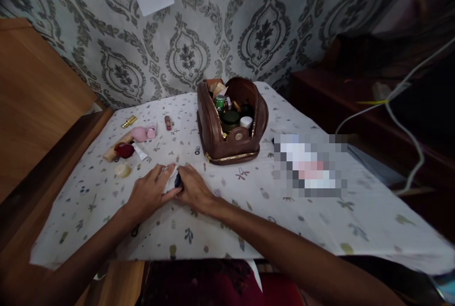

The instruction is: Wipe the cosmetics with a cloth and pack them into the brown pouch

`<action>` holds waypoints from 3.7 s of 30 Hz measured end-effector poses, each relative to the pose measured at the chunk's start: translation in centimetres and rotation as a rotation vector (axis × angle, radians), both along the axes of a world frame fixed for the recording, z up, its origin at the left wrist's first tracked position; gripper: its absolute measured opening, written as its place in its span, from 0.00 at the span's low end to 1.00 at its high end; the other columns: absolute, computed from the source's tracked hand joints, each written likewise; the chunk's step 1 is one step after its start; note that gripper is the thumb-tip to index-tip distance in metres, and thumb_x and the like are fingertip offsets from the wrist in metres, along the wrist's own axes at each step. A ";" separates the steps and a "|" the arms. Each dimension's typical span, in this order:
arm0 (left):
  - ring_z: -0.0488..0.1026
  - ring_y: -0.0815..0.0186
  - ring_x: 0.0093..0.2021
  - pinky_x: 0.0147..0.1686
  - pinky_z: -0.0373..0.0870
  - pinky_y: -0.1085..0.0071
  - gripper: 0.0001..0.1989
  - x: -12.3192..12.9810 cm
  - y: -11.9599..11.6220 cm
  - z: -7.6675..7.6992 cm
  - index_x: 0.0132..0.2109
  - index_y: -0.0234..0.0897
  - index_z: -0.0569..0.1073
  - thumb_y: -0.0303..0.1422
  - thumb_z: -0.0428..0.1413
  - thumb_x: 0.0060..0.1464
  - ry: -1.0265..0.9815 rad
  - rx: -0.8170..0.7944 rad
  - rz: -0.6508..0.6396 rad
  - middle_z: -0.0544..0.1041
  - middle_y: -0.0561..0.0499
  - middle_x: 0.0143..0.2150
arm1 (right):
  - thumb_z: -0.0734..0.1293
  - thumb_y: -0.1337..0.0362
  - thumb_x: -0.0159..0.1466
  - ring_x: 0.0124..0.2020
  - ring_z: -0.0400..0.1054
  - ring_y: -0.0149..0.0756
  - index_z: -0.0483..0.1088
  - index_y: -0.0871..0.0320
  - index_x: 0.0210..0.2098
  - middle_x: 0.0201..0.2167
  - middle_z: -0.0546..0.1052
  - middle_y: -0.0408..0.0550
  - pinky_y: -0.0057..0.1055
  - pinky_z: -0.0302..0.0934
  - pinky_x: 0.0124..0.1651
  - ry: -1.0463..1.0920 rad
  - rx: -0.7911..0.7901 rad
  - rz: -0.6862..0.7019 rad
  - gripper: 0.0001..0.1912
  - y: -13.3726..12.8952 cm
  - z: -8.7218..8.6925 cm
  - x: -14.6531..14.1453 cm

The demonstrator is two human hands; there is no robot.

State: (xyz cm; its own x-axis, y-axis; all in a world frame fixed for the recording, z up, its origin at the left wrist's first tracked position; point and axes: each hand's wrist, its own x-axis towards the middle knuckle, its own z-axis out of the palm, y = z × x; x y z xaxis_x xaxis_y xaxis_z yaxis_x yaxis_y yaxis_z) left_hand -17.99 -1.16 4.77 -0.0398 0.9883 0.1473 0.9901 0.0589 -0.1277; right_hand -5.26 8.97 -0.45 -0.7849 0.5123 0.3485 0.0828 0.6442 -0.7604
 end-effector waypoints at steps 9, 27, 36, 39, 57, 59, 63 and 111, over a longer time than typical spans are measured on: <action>0.76 0.51 0.34 0.32 0.68 0.61 0.20 2.3 1.9 3.8 0.53 0.38 0.68 0.44 0.41 0.64 -0.038 -0.214 0.189 0.75 0.42 0.41 | 0.71 0.69 0.49 0.36 0.61 0.38 0.62 0.57 0.32 0.31 0.68 0.45 0.34 0.59 0.39 -0.041 -0.079 -0.035 0.14 -0.1 0.6 0.0; 0.60 0.68 0.27 0.30 0.58 0.70 0.20 -1.6 1.7 0.0 0.27 0.40 0.58 0.46 0.38 0.65 -0.950 0.156 0.154 0.61 0.57 0.24 | 0.71 0.66 0.54 0.40 0.65 0.40 0.64 0.59 0.44 0.40 0.72 0.51 0.37 0.61 0.43 -0.032 -0.101 0.094 0.19 -0.2 1.6 0.6; 0.71 0.59 0.50 0.49 0.67 0.63 0.18 -0.6 -1.6 0.3 0.58 0.38 0.62 0.39 0.40 0.65 -0.568 0.207 0.041 0.73 0.44 0.52 | 0.74 0.63 0.50 0.42 0.64 0.43 0.68 0.59 0.42 0.37 0.71 0.49 0.39 0.60 0.46 0.030 -0.065 -0.020 0.21 -0.3 1.7 0.1; 0.67 0.54 0.59 0.50 0.69 0.60 0.21 0.0 -2.1 0.1 0.62 0.42 0.61 0.39 0.46 0.64 -0.261 0.116 -0.053 0.66 0.40 0.62 | 0.75 0.58 0.50 0.39 0.62 0.43 0.68 0.59 0.37 0.35 0.69 0.49 0.41 0.61 0.44 -0.008 -0.020 -0.045 0.20 -0.3 1.1 0.0; 0.71 0.63 0.33 0.34 0.64 0.69 0.18 -0.9 1.3 2.8 0.34 0.39 0.67 0.46 0.43 0.62 -0.686 -0.067 0.153 0.73 0.53 0.29 | 0.72 0.64 0.50 0.40 0.61 0.43 0.67 0.58 0.37 0.35 0.68 0.47 0.40 0.60 0.45 -0.004 0.048 -0.035 0.16 -0.7 1.2 -0.1; 0.69 0.65 0.31 0.33 0.63 0.71 0.17 -1.4 1.0 2.0 0.33 0.38 0.66 0.47 0.45 0.60 -0.795 -0.025 0.175 0.70 0.55 0.28 | 0.72 0.65 0.50 0.40 0.62 0.42 0.68 0.58 0.37 0.35 0.68 0.47 0.39 0.60 0.45 0.001 0.021 -0.032 0.15 -0.8 1.4 0.0; 0.67 0.66 0.30 0.30 0.62 0.71 0.15 -1.0 0.4 1.2 0.39 0.39 0.66 0.45 0.54 0.52 -0.785 -0.002 0.245 0.69 0.57 0.28 | 0.72 0.66 0.49 0.41 0.63 0.42 0.70 0.59 0.38 0.35 0.70 0.48 0.39 0.60 0.45 0.016 -0.024 -0.024 0.17 -0.7 1.4 0.2; 0.65 0.64 0.31 0.35 0.61 0.68 0.15 0.2 0.7 0.2 0.31 0.40 0.62 0.38 0.40 0.64 -0.623 0.229 0.101 0.65 0.53 0.29 | 0.77 0.61 0.49 0.41 0.70 0.38 0.66 0.56 0.48 0.42 0.74 0.47 0.36 0.65 0.45 0.061 -0.219 0.177 0.30 1.6 1.3 1.4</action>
State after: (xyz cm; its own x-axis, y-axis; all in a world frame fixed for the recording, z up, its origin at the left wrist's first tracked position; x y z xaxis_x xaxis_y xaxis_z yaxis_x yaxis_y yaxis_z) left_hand -17.79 -0.45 4.96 -0.2756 0.9219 0.2723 0.8632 0.1127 0.4922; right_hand -3.83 10.60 0.87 -0.8500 0.4374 0.2936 -0.0660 0.4644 -0.8831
